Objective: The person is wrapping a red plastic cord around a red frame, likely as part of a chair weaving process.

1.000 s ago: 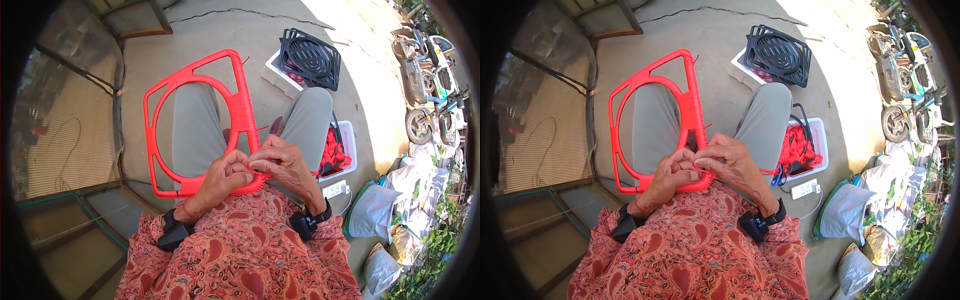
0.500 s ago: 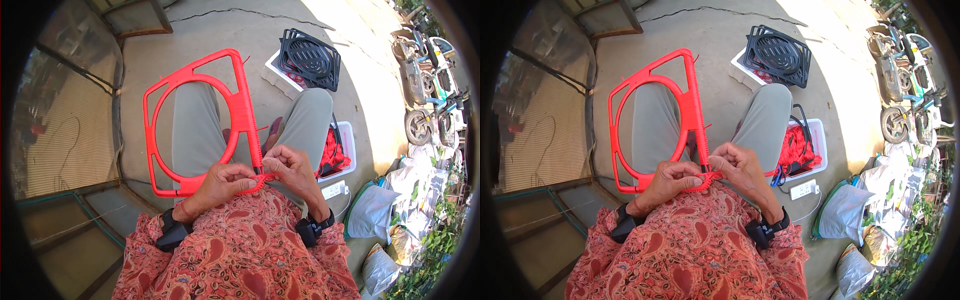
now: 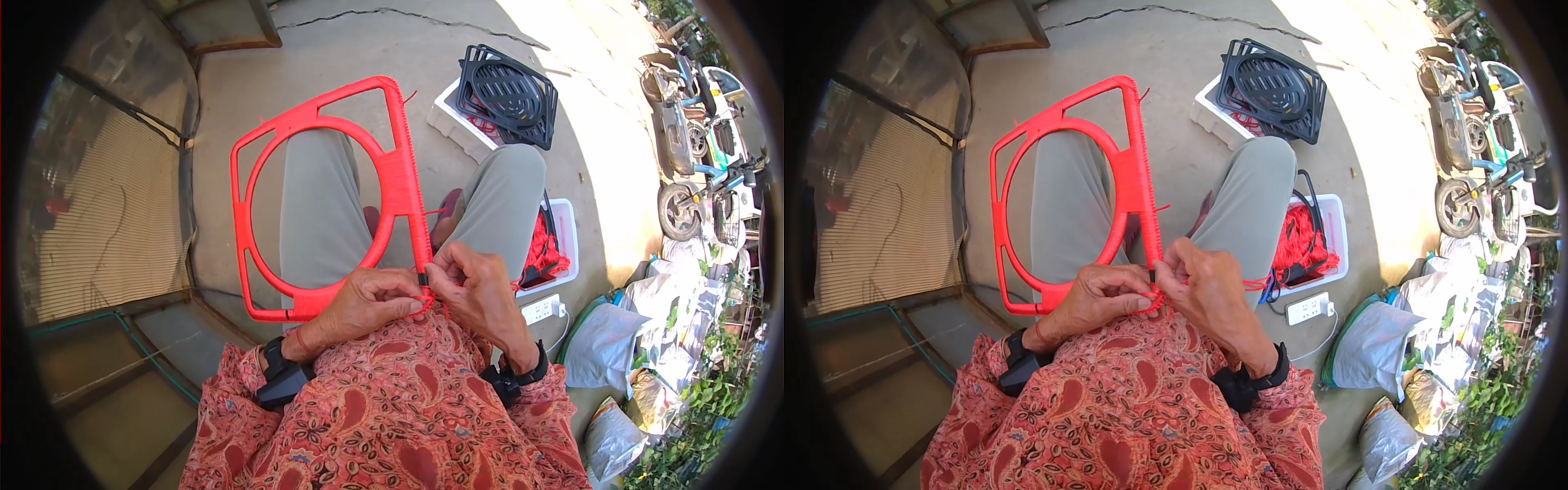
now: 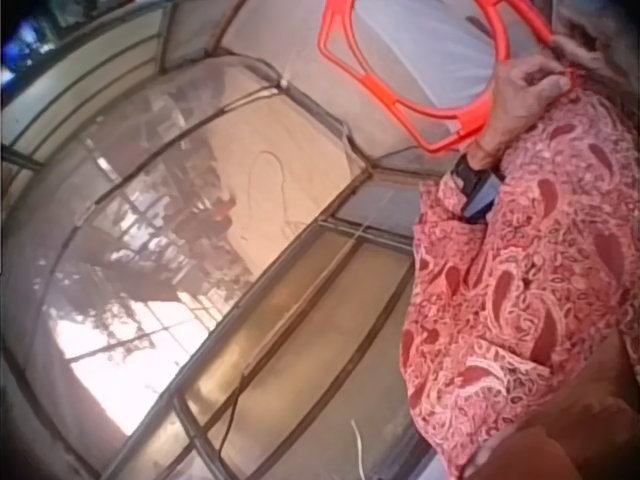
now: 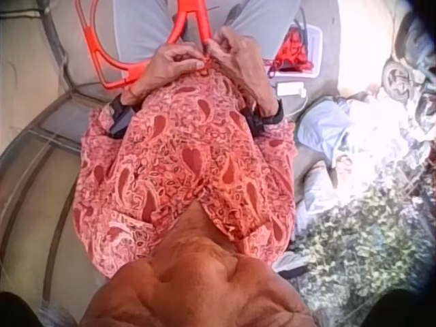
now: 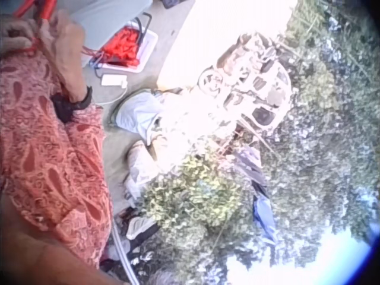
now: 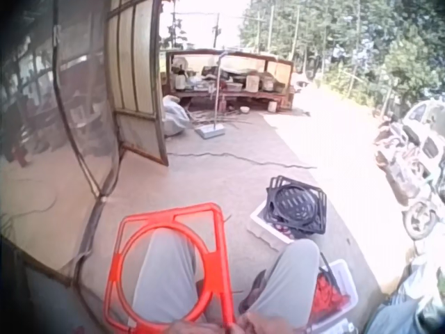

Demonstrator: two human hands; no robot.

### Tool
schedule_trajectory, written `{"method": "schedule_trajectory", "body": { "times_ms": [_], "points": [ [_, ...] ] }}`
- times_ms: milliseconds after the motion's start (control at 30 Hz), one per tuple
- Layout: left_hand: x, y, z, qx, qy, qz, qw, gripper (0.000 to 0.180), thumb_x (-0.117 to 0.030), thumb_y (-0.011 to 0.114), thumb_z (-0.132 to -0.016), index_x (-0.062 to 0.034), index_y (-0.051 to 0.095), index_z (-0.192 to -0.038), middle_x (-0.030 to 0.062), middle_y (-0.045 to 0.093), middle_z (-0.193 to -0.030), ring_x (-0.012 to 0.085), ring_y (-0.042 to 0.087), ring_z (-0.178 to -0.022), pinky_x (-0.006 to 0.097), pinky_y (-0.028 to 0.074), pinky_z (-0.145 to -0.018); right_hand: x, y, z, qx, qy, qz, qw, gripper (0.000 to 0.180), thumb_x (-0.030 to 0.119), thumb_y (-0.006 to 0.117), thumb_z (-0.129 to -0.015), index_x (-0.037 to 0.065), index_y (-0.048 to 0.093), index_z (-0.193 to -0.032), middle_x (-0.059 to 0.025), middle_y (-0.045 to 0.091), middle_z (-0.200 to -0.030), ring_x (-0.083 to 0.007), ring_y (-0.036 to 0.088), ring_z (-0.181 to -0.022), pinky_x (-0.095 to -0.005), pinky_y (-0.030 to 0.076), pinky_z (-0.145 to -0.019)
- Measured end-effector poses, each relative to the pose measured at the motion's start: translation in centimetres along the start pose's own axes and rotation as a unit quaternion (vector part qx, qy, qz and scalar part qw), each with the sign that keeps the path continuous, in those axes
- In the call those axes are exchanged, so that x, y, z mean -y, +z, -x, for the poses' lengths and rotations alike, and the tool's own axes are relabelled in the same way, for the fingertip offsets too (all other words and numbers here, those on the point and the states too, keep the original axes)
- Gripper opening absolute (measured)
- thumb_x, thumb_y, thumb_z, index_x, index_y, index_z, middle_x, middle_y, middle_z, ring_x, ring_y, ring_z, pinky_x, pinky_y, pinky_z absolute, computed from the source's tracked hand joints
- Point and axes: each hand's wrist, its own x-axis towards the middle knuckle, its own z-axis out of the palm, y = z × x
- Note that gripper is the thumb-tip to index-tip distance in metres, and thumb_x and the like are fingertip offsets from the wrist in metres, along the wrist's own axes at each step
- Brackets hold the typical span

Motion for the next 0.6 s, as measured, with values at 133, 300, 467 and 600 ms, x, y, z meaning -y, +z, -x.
{"method": "schedule_trajectory", "body": {
  "times_ms": [133, 300, 467, 600],
  "points": [
    [0.1, 0.0, 0.1, 0.01, 0.014, 0.019, 1.0, 0.01, -0.002, 0.065, -0.087, 0.003, 0.063, -0.095, 0.0027, 0.06, -0.088, 0.007, 0.056, -0.08, 0.021, 0.046, -0.07, -0.7, 0.2, 0.2, 0.011, 0.052, -0.104, 0.993, 0.014, 0.01, 0.069, -0.082, 0.001, 0.058, -0.078, -0.0043, 0.054, -0.055, -0.0086, 0.048, -0.047, -0.0276, 0.038, -0.044],
    [0.1, -0.1, 0.0, 0.019, 0.006, 0.049, 0.999, 0.01, -0.002, 0.065, -0.087, 0.0032, 0.063, -0.095, 0.0034, 0.06, -0.089, 0.0077, 0.056, -0.08, 0.022, 0.046, -0.071, -1.5, 0.1, 0.6, 0.024, 0.105, -0.165, 0.98, 0.012, 0.008, 0.065, -0.086, 0.0, 0.059, -0.081, 0.0034, 0.053, -0.06, -0.001, 0.043, -0.055, -0.02, 0.034, -0.047],
    [0.2, -0.3, 0.2, 0.005, 0.007, 0.036, 0.999, 0.006, -0.001, 0.066, -0.085, 0.003, 0.064, -0.09, 0.006, 0.062, -0.09, 0.0086, 0.059, -0.075, 0.022, 0.047, -0.064, -1.4, -0.1, 0.4, 0.05, 0.117, -0.178, 0.976, 0.011, 0.009, 0.063, -0.088, 0.0, 0.059, -0.083, 0.0067, 0.053, -0.064, -0.0003, 0.044, -0.058, -0.0174, 0.034, -0.052],
    [0.5, -0.1, 0.3, -0.005, -0.023, 0.054, 0.998, 0.009, -0.004, 0.063, -0.089, 0.0026, 0.061, -0.094, 0.0056, 0.063, -0.088, 0.0078, 0.059, -0.073, 0.021, 0.048, -0.064, -1.6, -0.3, 0.5, 0.066, 0.138, -0.246, 0.957, 0.015, 0.014, 0.064, -0.09, 0.0, 0.06, -0.089, 0.005, 0.056, -0.069, -0.001, 0.047, -0.062, -0.0185, 0.037, -0.055]
  ]
}}
